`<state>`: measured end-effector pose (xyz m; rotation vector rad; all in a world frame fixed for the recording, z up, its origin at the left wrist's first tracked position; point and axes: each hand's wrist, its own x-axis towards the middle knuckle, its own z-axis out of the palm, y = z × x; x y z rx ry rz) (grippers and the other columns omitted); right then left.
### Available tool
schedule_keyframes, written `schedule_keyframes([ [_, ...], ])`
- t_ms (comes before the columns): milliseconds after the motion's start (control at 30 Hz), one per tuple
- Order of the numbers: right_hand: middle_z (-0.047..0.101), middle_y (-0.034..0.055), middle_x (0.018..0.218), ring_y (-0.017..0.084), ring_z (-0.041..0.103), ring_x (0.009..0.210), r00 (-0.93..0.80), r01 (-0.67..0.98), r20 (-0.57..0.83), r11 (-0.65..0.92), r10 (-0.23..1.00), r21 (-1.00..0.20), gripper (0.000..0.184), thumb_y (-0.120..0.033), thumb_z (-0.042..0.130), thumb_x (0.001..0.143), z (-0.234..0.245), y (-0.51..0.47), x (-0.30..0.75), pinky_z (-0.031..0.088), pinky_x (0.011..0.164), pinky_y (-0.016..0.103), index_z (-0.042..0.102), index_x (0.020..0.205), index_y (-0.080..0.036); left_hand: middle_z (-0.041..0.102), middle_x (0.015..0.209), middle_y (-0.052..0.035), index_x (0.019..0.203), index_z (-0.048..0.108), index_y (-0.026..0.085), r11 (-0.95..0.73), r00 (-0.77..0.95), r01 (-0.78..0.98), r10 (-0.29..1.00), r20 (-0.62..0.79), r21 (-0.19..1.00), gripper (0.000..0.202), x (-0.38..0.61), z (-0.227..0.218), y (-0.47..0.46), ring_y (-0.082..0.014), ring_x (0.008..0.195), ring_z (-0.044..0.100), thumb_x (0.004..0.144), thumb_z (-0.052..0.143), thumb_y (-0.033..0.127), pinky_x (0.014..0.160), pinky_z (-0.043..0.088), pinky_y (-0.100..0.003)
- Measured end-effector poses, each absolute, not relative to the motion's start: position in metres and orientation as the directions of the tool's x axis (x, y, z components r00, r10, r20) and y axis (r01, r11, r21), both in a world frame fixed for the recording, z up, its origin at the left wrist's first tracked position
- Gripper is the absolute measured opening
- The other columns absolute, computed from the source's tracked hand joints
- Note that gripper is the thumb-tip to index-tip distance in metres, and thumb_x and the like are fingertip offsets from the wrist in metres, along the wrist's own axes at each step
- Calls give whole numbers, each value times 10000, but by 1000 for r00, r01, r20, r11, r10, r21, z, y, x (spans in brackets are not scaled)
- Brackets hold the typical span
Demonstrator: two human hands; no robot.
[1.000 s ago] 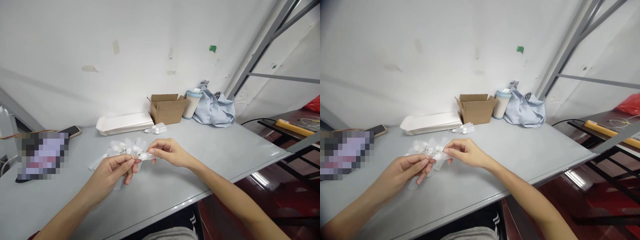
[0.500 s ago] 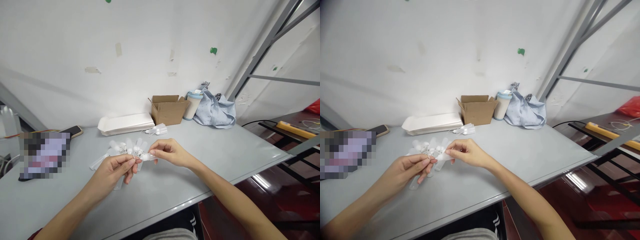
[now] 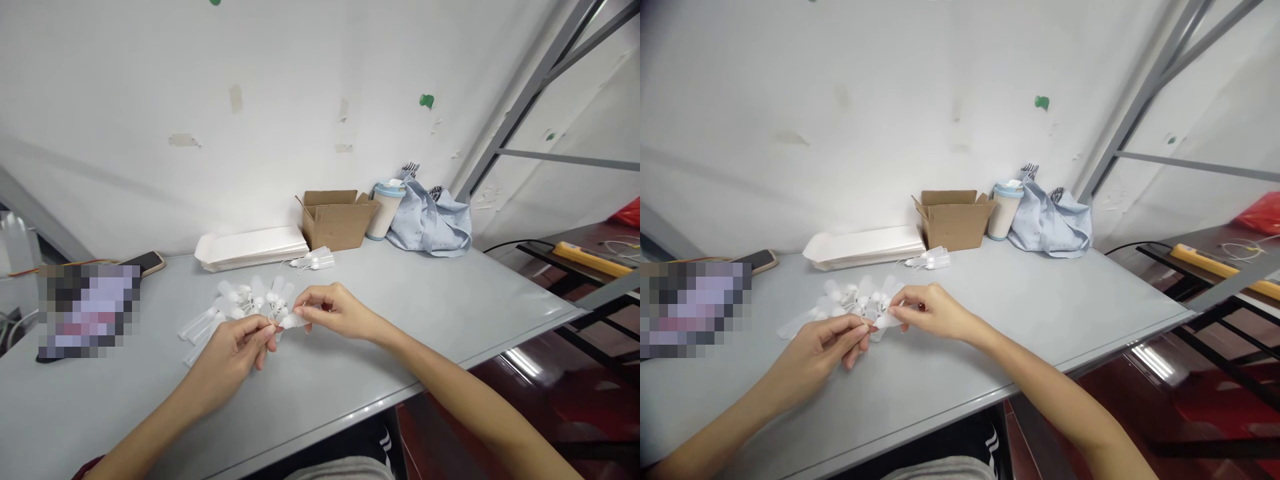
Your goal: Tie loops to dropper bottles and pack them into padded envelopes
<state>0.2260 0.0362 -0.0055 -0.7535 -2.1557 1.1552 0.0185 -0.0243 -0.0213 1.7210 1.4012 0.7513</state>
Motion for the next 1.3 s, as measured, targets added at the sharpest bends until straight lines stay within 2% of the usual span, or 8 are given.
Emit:
schedule_keyframes([
  [567, 591, -30, 561, 64, 399, 455, -640, 198, 228, 445, 733, -874, 149, -275, 498, 894, -21, 30, 215, 316, 478, 187, 585, 884, -155, 500, 469, 36, 651, 550, 201, -110, 191, 538, 982, 6, 836, 356, 19, -23, -26, -123, 479, 433, 873, 401, 436, 489, 345, -241],
  [733, 581, -33, 570, 71, 413, 476, -651, 153, 157, 331, 743, -931, 158, -306, 494, 899, -22, 35, 216, 307, 480, 195, 567, 887, -167, 512, 481, 35, 666, 567, 201, -106, 185, 540, 983, 5, 835, 356, 19, -21, -24, -121, 478, 443, 878, 405, 437, 474, 349, -236],
  [867, 573, -34, 589, 73, 436, 485, -657, 52, 102, 180, 747, -982, 176, -346, 509, 892, -22, 43, 219, 287, 469, 199, 554, 865, -179, 585, 566, 25, 826, 627, 201, -160, 214, 515, 975, 55, 842, 287, 16, -14, -23, -125, 516, 514, 858, 455, 429, 518, 418, -240],
  [1000, 560, -40, 565, 71, 435, 474, -635, 11, 95, 133, 767, -991, 178, -353, 528, 881, -21, 47, 221, 265, 455, 197, 545, 840, -180, 661, 684, -4, 1003, 636, 193, -193, 185, 547, 977, 107, 815, 328, 12, -8, -23, -132, 539, 566, 835, 509, 444, 536, 461, -244],
  [1300, 553, -42, 582, 70, 424, 470, -650, 62, 70, 144, 757, -988, 197, -367, 527, 875, -26, 42, 218, 274, 466, 208, 559, 846, -175, 642, 681, 8, 828, 632, 207, -266, 210, 609, 962, 172, 747, 219, 15, -15, -25, -123, 528, 571, 860, 480, 362, 483, 438, -217],
])
